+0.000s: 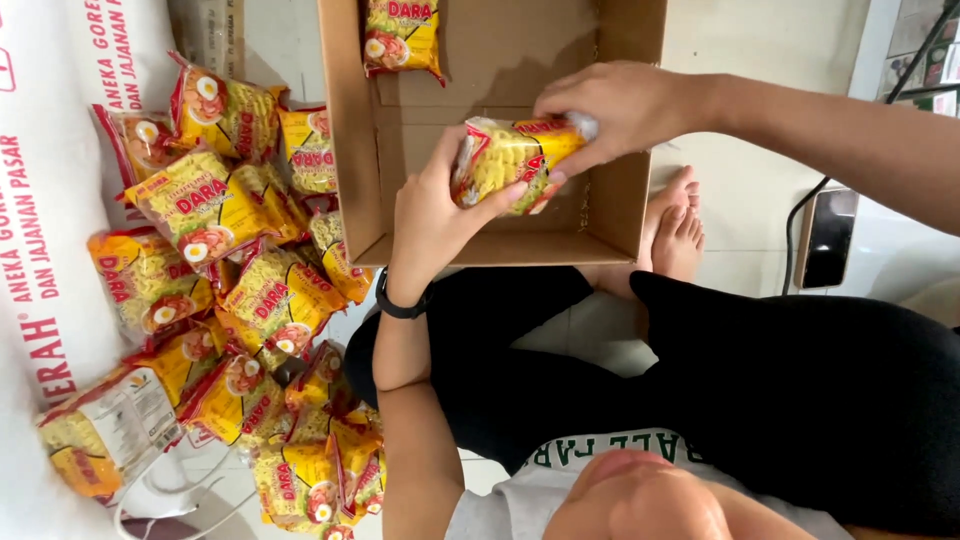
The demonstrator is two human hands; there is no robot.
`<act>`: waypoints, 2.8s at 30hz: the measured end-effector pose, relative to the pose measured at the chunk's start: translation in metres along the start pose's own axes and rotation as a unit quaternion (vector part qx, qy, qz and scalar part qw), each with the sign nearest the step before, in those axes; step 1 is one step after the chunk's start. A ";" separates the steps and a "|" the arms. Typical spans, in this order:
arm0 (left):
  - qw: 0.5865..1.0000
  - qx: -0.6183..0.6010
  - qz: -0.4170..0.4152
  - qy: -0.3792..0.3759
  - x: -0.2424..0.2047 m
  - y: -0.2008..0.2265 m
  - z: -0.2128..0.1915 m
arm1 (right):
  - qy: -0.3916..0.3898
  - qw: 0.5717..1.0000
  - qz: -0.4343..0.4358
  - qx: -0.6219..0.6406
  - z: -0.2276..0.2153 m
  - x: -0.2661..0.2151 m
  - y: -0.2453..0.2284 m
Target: A person sits on the floor wiping individual packets of instant noodles with a cloth and placing them into a cardboard box.
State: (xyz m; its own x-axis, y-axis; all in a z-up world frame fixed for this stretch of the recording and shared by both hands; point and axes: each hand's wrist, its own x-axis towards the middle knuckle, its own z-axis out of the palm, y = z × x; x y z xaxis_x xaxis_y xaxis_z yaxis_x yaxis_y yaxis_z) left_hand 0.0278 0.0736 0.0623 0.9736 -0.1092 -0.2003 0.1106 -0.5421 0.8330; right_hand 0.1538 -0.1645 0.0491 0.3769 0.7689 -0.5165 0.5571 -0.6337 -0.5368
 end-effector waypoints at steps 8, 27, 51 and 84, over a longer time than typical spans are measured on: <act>0.983 0.066 0.036 0.167 0.006 -0.037 0.007 | 0.014 0.887 0.189 0.421 0.026 0.013 0.007; 0.847 0.437 -0.071 0.294 0.026 -0.097 -0.003 | 0.171 0.734 0.382 0.535 0.093 0.145 0.094; 0.855 0.430 -0.054 0.287 0.025 -0.089 -0.005 | 0.322 0.757 0.233 0.518 0.133 0.213 0.152; 0.856 0.432 -0.078 0.271 0.025 -0.088 -0.004 | 0.006 0.989 0.077 0.123 0.070 0.197 0.028</act>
State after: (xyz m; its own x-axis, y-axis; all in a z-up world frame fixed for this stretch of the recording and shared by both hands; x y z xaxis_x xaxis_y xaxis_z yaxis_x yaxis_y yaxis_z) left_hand 0.0436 0.1219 -0.0137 0.9362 0.2959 0.1899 0.2861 -0.9551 0.0774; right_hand 0.1916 -0.0363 -0.1146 0.4529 0.6623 -0.5969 0.2961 -0.7432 -0.6000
